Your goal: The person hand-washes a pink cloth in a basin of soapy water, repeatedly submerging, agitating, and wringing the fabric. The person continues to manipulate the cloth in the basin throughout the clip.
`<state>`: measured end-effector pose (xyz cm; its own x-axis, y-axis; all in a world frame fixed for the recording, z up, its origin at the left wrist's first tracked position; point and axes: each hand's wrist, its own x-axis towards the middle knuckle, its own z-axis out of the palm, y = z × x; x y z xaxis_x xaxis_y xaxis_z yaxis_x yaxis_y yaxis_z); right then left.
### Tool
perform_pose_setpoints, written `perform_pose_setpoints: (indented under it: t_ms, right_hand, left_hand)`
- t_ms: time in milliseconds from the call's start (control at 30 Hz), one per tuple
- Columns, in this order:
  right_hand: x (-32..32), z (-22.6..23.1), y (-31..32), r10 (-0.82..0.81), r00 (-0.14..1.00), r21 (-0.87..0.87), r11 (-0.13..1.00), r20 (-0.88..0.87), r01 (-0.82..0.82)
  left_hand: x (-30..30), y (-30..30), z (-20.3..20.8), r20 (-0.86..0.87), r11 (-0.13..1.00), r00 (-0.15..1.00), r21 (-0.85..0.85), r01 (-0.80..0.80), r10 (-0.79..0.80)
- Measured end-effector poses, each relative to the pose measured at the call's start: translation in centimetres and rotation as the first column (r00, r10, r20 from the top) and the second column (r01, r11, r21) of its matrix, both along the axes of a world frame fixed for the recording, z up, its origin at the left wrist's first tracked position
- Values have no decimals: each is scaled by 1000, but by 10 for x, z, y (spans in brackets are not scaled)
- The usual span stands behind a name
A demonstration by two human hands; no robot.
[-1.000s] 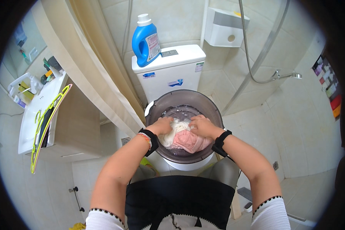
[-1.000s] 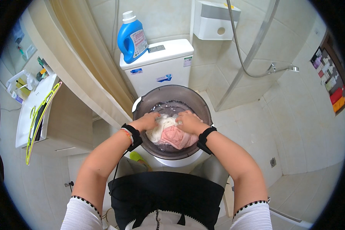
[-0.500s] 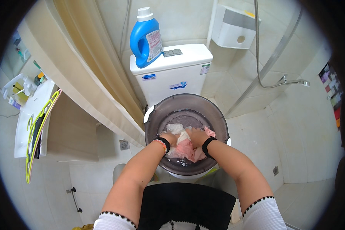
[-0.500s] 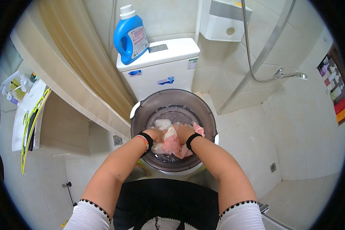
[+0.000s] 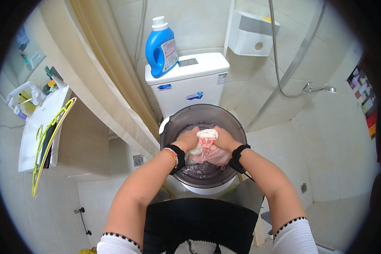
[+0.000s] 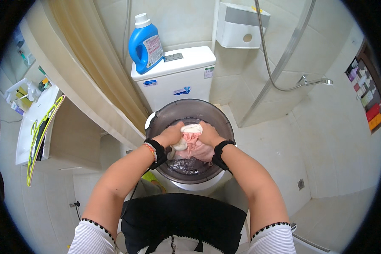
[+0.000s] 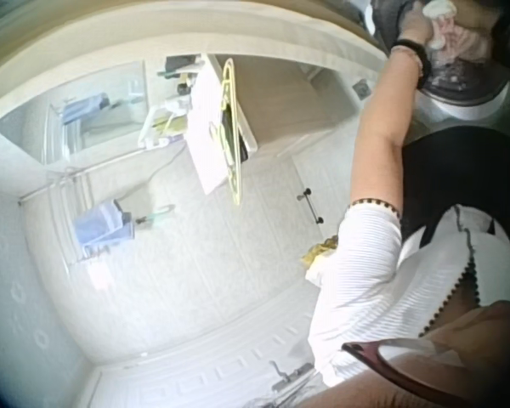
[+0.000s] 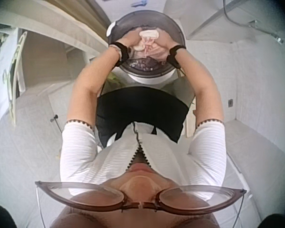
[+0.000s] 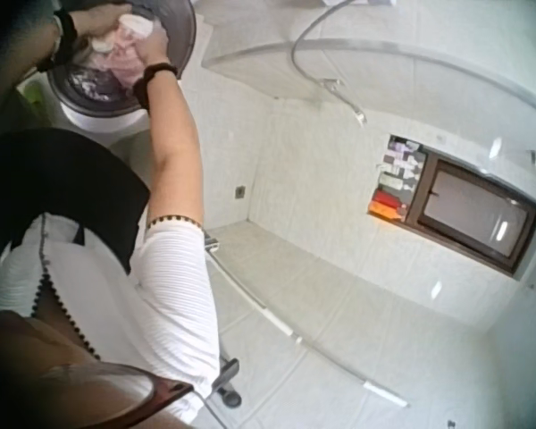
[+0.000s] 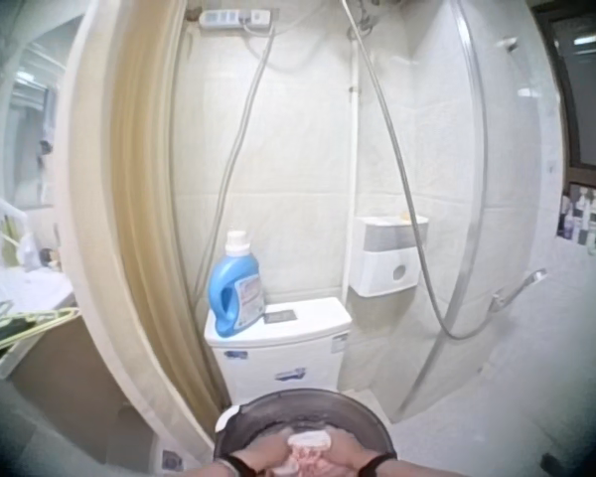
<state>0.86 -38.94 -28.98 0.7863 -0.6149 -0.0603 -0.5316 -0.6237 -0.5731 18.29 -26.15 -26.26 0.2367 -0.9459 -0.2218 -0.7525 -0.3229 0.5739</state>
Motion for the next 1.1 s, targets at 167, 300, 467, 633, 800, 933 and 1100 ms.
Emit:
perform_pose_setpoints:
  t_ms: [167,300,467,633,800,933,1100]
  right_hand:
    - [-9,33,4,-23,976,-5,1000,217,25]
    - [-21,36,21,-38,957,-17,999,287,44]
    - [-35,31,32,206,962,-17,977,-179,-212]
    - [-27,44,30,269,812,17,952,-519,-305]
    - [-18,20,36,195,819,-64,961,-539,-271]
    - [-5,-14,30,226,772,49,968,-594,-246]
    - [2,-30,29,274,742,30,945,-612,-325]
  left_hand:
    - [-9,9,32,-16,996,998,-56,-68,68]
    - [-20,23,34,-54,999,998,-29,-29,27]
    - [-13,41,23,-211,963,958,144,226,-194]
    - [1,31,18,-15,858,962,448,251,-274]
    - [-12,19,7,146,800,933,569,192,-328]
    - [-25,8,-10,221,781,918,610,133,-329]
    - [-32,-6,-37,193,753,956,657,41,-221]
